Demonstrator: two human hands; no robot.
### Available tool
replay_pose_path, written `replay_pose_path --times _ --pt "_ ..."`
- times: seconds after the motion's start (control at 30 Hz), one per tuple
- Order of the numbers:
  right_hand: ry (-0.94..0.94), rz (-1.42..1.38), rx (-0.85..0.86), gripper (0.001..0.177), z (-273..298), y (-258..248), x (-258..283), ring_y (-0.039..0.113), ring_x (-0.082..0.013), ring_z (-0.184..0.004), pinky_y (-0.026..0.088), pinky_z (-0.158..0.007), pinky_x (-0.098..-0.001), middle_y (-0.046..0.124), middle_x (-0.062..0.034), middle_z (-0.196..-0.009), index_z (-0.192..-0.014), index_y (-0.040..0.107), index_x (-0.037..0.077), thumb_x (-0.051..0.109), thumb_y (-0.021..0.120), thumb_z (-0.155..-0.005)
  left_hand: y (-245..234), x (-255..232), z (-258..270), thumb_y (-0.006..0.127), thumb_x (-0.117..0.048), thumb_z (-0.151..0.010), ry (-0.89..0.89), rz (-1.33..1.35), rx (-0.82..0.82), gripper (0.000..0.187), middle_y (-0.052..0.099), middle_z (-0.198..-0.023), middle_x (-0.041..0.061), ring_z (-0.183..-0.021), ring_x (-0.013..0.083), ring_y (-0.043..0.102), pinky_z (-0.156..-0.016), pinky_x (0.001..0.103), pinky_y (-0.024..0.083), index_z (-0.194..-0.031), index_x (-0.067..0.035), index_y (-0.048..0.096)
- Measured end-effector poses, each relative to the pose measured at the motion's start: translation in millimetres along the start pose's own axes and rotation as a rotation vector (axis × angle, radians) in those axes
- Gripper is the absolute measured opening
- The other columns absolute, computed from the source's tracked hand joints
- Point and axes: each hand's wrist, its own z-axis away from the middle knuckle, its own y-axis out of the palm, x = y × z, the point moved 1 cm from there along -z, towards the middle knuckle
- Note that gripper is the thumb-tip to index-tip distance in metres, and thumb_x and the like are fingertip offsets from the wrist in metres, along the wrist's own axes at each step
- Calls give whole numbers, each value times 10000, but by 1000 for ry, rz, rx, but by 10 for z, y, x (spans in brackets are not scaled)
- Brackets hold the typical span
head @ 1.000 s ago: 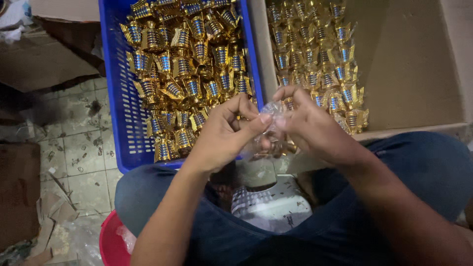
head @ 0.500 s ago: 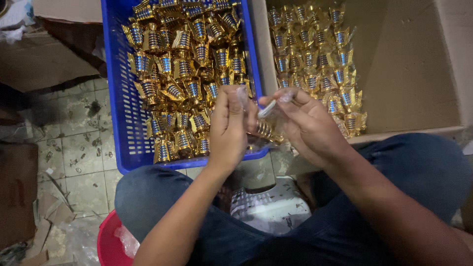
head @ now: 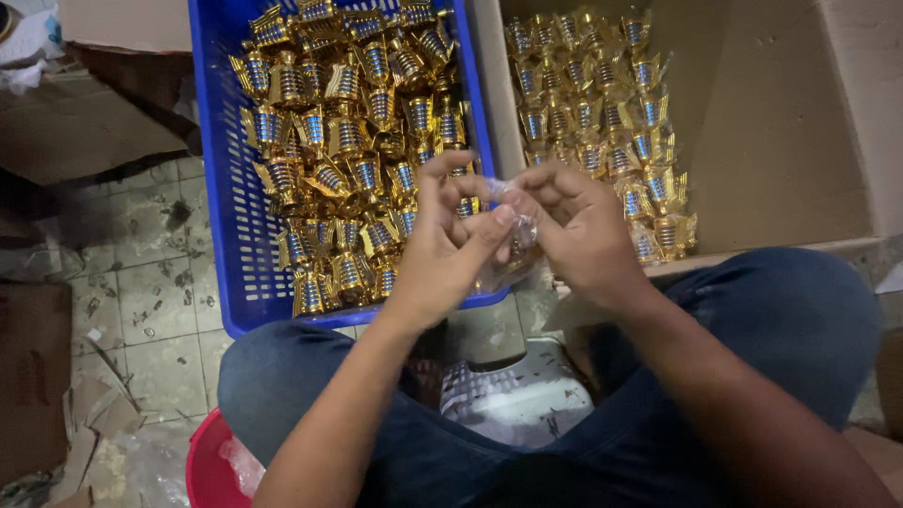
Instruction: The person packages gold-colored decorative objects by placing each one into a clear plastic bag and then arranging the bagged items into a cardboard box.
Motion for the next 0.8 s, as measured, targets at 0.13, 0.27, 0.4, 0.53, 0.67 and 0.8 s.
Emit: replay_pose_path --times 0.13,0.27,0.4,0.53,0.67,0.8 --pt "-92 46 27 73 2 1 167 682 -129 -756 603 -726 -285 746 -129 -831 -1055 688 -8 10 675 -985 -73 78 4 676 -140 -992 -143 -34 17 443 660 -823 114 -511 113 630 -431 226 517 -1366 42 523" --pt "-107 77 126 188 5 -49 178 701 -238 -746 589 -712 -365 710 -172 -838 -1152 557 4 -38 615 -978 -35 193 50 738 -140 -947 -170 129 -125 311 638 -991 175 -661 186 737 -457 269 611 -1163 45 613" --pt "29 6 259 231 70 -76 295 649 -177 -843 539 -760 -336 700 -129 -923 -1189 502 29 84 617 -996 -83 265 -25 694 -121 -978 -155 208 -166 176 629 -919 105 -639 148 712 -494 244 623 -968 -7 560" --pt "-5 78 292 465 40 -24 357 640 -165 -845 540 -764 -312 726 -128 -963 -1265 486 19 52 758 -889 -70 166 -8 671 -138 -991 -104 100 -239 189 569 -908 68 -647 100 682 -455 203 569 -917 -45 524" --pt "-40 26 154 141 -17 -59 168 617 -156 -706 518 -671 -285 678 -124 -792 -1167 506 22 137 518 -1086 -9 67 -2 683 -173 -984 122 -226 -170 223 517 -925 85 -743 136 603 -541 262 499 -874 -65 522" --pt "39 64 0 150 9 -59 -195 548 -87 -573 459 -518 -202 692 -152 -816 -1224 505 12 29 511 -1075 -8 194 -4 712 -165 -963 753 -1197 43 119 507 -997 81 -849 277 627 -750 394 535 -945 -80 631"
